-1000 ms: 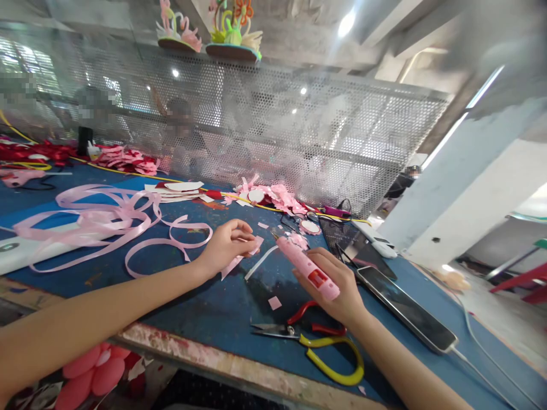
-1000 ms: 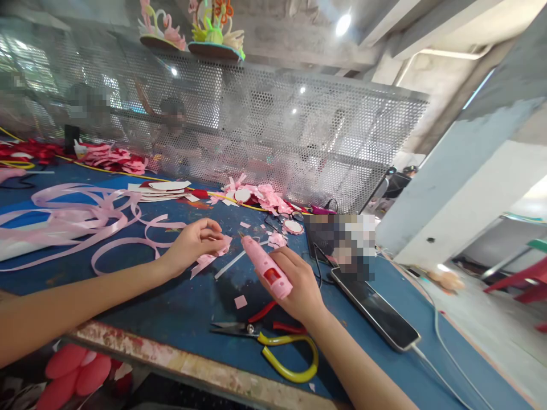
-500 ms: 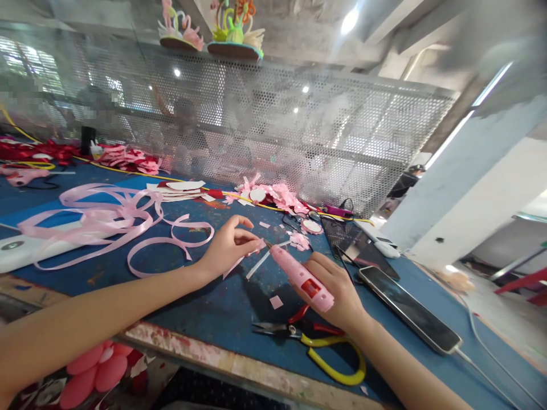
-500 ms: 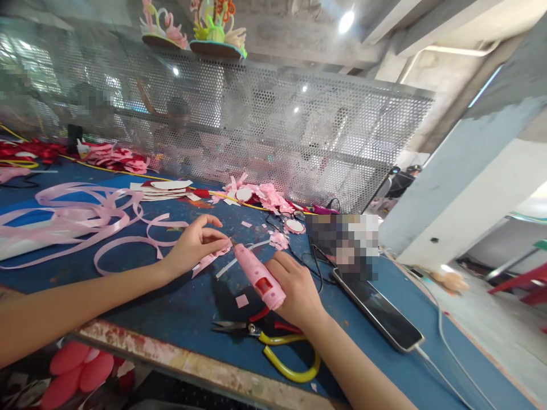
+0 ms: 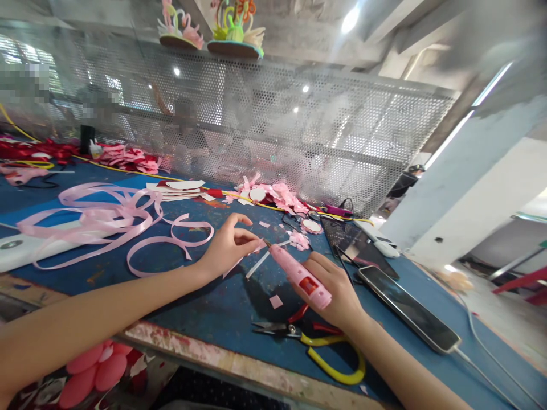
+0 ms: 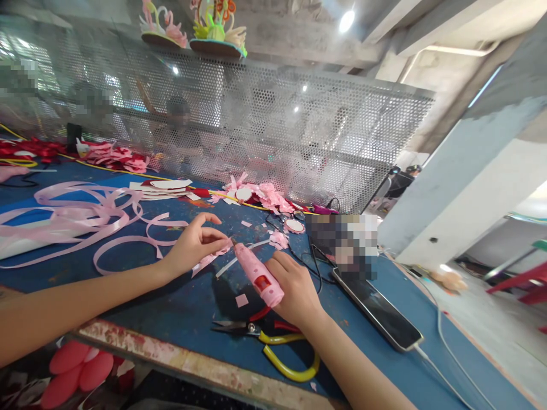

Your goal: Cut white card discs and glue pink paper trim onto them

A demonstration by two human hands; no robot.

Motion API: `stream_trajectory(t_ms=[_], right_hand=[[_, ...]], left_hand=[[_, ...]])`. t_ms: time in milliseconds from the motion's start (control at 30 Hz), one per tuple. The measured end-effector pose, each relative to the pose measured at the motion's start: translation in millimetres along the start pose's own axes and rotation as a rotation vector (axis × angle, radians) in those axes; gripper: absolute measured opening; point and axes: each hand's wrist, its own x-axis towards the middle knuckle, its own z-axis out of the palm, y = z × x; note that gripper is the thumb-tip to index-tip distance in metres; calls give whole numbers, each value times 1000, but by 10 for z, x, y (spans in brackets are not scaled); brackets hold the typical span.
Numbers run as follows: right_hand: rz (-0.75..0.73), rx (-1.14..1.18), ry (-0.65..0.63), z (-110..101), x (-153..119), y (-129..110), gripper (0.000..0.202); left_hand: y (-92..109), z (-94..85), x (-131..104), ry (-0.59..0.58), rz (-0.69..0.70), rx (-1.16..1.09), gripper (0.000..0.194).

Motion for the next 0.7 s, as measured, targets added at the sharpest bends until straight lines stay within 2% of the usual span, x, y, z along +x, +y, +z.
stream_trajectory(t_ms=[567,700], right_hand=[[-7,-1,9,6,-5,13,19],[123,-118,-84,32,1,28,19]], left_hand=[[28,-1,7,66,4,-21,40],[59,-6,1,95,-4,-12,39]])
